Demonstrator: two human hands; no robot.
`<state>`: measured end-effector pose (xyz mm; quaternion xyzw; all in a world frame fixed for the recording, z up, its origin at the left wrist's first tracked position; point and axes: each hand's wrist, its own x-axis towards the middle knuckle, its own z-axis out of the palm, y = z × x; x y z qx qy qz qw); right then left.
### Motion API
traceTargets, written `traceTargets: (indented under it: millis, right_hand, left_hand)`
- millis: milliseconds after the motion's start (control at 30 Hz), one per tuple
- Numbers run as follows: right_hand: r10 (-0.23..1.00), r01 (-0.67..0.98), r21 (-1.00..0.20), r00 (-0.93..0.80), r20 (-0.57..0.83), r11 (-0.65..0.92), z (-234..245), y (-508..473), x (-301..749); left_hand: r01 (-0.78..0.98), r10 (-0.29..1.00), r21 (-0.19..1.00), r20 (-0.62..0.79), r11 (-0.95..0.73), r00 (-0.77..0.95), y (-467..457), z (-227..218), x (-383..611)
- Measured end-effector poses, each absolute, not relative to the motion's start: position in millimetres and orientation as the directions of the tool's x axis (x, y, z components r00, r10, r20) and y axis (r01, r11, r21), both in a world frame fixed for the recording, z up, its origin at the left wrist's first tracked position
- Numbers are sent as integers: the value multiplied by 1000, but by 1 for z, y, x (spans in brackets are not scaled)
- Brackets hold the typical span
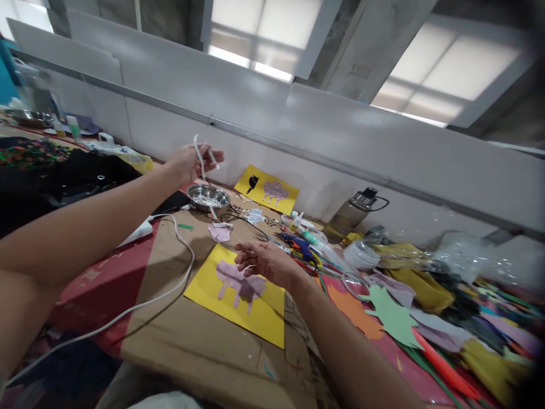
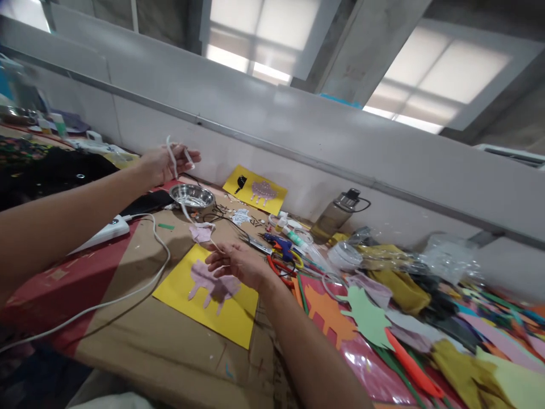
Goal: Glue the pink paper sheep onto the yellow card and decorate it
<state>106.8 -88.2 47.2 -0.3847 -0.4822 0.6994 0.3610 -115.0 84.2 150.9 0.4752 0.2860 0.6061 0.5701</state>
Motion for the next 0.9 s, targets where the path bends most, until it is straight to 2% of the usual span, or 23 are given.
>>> traceTargets:
  millis: [233,500,600,700,767,833,900]
  right_hand:
    - [883,1,-971,-416,-218,-239,41,-101,104]
    - [922,68,-984,-342,-181,-167,51,-104,87]
    - [879,173,-979,-442,-178,-111,56,-107,83]
    - [841,261,-965,-530,-113,34,63,-109,76]
    - [909,218,-971,-418,-1,99,68,-106,70]
    - [973,58,-991,-206,106,120,72,-100,65]
    - [988,-134,-982,-62,139,130,74,-93,60]
  left_hand:
    - [-581,945,813,220,-41,241,74,125,-120]
    - [-715,912,691,217,109,348,49,116,-107]
    - [-748,895,638,207,182,395,43,114,-103]
    - [-770,855,589,243,245,458,31,113,-100]
    - [-761,820,592,277,264,500,21,114,-98]
    - [-744,789,625,323,237,522,11,115,-98]
    - [-721,753,668,375,185,541,1,115,-97]
